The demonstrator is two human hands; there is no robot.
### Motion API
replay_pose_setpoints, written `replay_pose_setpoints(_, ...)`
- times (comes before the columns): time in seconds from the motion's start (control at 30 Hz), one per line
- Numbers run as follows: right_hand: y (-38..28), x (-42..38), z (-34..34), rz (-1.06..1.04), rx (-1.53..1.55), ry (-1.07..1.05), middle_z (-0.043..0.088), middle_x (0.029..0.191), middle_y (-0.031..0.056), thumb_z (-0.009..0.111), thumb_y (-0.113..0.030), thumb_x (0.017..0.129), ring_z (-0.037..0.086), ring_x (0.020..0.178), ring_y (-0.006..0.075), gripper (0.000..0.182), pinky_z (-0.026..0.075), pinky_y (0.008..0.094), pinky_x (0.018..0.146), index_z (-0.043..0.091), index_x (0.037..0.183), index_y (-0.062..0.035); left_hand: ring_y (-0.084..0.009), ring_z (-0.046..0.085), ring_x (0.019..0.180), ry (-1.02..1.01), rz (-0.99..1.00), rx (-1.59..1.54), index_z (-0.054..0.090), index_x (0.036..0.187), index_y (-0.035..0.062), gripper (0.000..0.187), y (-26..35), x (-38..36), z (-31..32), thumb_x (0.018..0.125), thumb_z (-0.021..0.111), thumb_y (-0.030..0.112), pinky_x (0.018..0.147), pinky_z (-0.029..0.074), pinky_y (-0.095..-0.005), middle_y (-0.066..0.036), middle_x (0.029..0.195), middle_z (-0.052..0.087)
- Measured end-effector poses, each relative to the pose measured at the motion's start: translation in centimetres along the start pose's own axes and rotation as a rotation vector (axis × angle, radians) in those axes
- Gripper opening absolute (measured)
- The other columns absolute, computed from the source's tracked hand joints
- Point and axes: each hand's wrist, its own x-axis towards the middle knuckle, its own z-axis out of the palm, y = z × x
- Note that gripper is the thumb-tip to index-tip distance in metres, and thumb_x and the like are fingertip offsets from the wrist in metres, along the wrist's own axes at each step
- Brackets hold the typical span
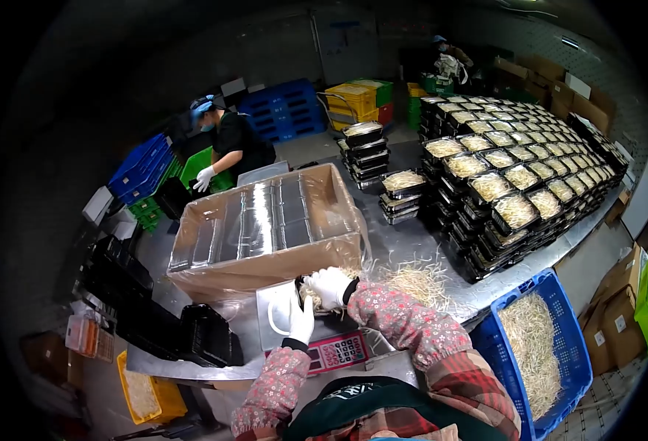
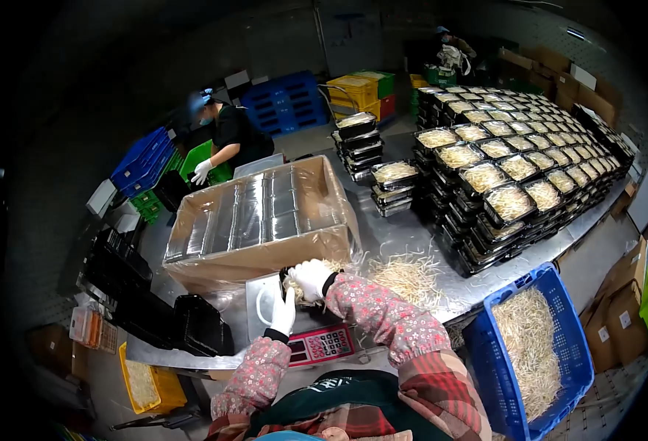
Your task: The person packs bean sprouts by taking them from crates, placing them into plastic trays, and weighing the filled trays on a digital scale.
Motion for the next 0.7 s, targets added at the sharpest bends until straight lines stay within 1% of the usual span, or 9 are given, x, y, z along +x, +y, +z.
replay_pose_setpoints(0.07, -0.4, 0.9, 3.3, 0.003, 0.018, -0.045, 0.067, 0.095, 0.0172, 0.073, -0.02, 0.065, 0.066, 0.089, 0.0348, 0.055, 0.053, 0.0429, 0.08, 0.06, 0.115, -0.0017, -0.0386, 0.032, 0.143, 0.129, 0.386, 0.611, 0.033, 0.149, -0.0021, 0.067, 2.1, 1.0, -2.8, 0.093, 0.061, 0.022, 0.116, 0.029, -0.0432, -0.023, 0.153, 0.036)
replay_pose_setpoints(0.1, -1.2, 0.9, 3.6, 0.068, 0.125, 0.01, 0.068, 0.1, 0.0173, 0.073, -0.018, 0.068, 0.066, 0.094, 0.0348, 0.05, 0.052, 0.044, 0.084, 0.063, 0.114, -0.0029, -0.0395, 0.027, 0.146, 0.049, 0.439, 0.588, 0.034, 0.148, -0.002, 0.069, 3.9, 1.2, -3.5, 0.089, 0.063, 0.02, 0.116, 0.028, -0.0457, -0.023, 0.155, 0.033)
replay_pose_setpoints(0.2, -1.1, 2.1, 5.7, 0.103, 0.114, -0.105, 0.066, 0.109, 0.0195, 0.072, -0.024, 0.072, 0.064, 0.1, 0.0356, 0.059, 0.051, 0.0462, 0.087, 0.058, 0.125, -0.0036, -0.0389, 0.038, 0.138, -0.321, 0.452, 0.784, 0.039, 0.145, -0.0013, 0.061, 3.1, 2.5, -3.0, 0.094, 0.055, 0.029, 0.115, 0.03, -0.0457, -0.023, 0.15, 0.04)
replay_pose_setpoints(0.33, 2.3, 1.1, 7.1, -0.016, 0.448, 0.036, 0.061, 0.119, 0.0222, 0.078, -0.044, 0.069, 0.06, 0.111, 0.0385, 0.076, 0.05, 0.0449, 0.093, 0.054, 0.128, -0.0016, -0.0362, 0.044, 0.134, -0.213, 0.497, 0.809, 0.042, 0.144, 0.0003, 0.059, 1.6, 2.7, -2.0, 0.094, 0.053, 0.029, 0.111, 0.034, -0.0459, -0.021, 0.148, 0.045)
replay_pose_setpoints(0.4, 2.6, -0.2, 4.6, 0.05, 0.373, -0.026, 0.051, 0.137, 0.0222, 0.082, -0.048, 0.065, 0.05, 0.126, 0.0388, 0.096, 0.04, 0.0448, 0.107, 0.045, 0.139, 0.0001, -0.0344, 0.045, 0.132, -0.156, 0.539, 0.887, 0.043, 0.145, 0.0039, 0.058, 1.5, 2.7, -1.4, 0.094, 0.054, 0.028, 0.11, 0.034, -0.0469, -0.017, 0.146, 0.047)
replay_pose_setpoints(0.5, 3.9, -1.9, 0.6, 0.053, 0.097, -0.117, 0.041, 0.147, 0.0171, 0.082, -0.051, 0.062, 0.044, 0.131, 0.037, 0.093, 0.039, 0.0461, 0.107, 0.051, 0.139, -0.0095, -0.0321, 0.044, 0.134, -0.124, 0.543, 0.925, 0.048, 0.144, 0.0127, 0.05, 1.4, 2.5, -1.1, 0.095, 0.052, 0.024, 0.108, 0.035, -0.0496, -0.011, 0.144, 0.051)
replay_pose_setpoints(0.6, 5.2, -2.1, -2.3, 0.174, -0.071, -0.339, 0.051, 0.14, 0.0161, 0.081, -0.041, 0.06, 0.05, 0.126, 0.0351, 0.078, 0.045, 0.0461, 0.099, 0.06, 0.131, -0.0145, -0.0331, 0.043, 0.135, -0.116, 0.497, 0.835, 0.051, 0.141, 0.014, 0.045, 1.6, 2.1, -0.7, 0.097, 0.051, 0.022, 0.11, 0.033, -0.0485, -0.012, 0.144, 0.051)
replay_pose_setpoints(0.67, 6.5, -2.1, 0.3, 0.243, -0.002, -0.389, 0.066, 0.117, 0.0178, 0.074, -0.031, 0.065, 0.063, 0.109, 0.0341, 0.055, 0.052, 0.0461, 0.086, 0.067, 0.117, -0.0131, -0.0331, 0.042, 0.136, -0.079, 0.518, 0.869, 0.055, 0.138, 0.011, 0.042, 1.2, 2.2, -0.3, 0.097, 0.051, 0.021, 0.112, 0.032, -0.0472, -0.012, 0.143, 0.051)
replay_pose_setpoints(0.7, 6.9, -2.6, 2.9, 0.201, -0.035, -0.212, 0.071, 0.089, 0.018, 0.067, -0.023, 0.071, 0.07, 0.085, 0.0358, 0.03, 0.056, 0.046, 0.072, 0.072, 0.097, -0.0087, -0.0325, 0.043, 0.136, -0.059, 0.521, 0.864, 0.056, 0.136, 0.0096, 0.041, 1.3, 2.1, -0.2, 0.096, 0.051, 0.02, 0.112, 0.032, -0.0468, -0.013, 0.142, 0.052)
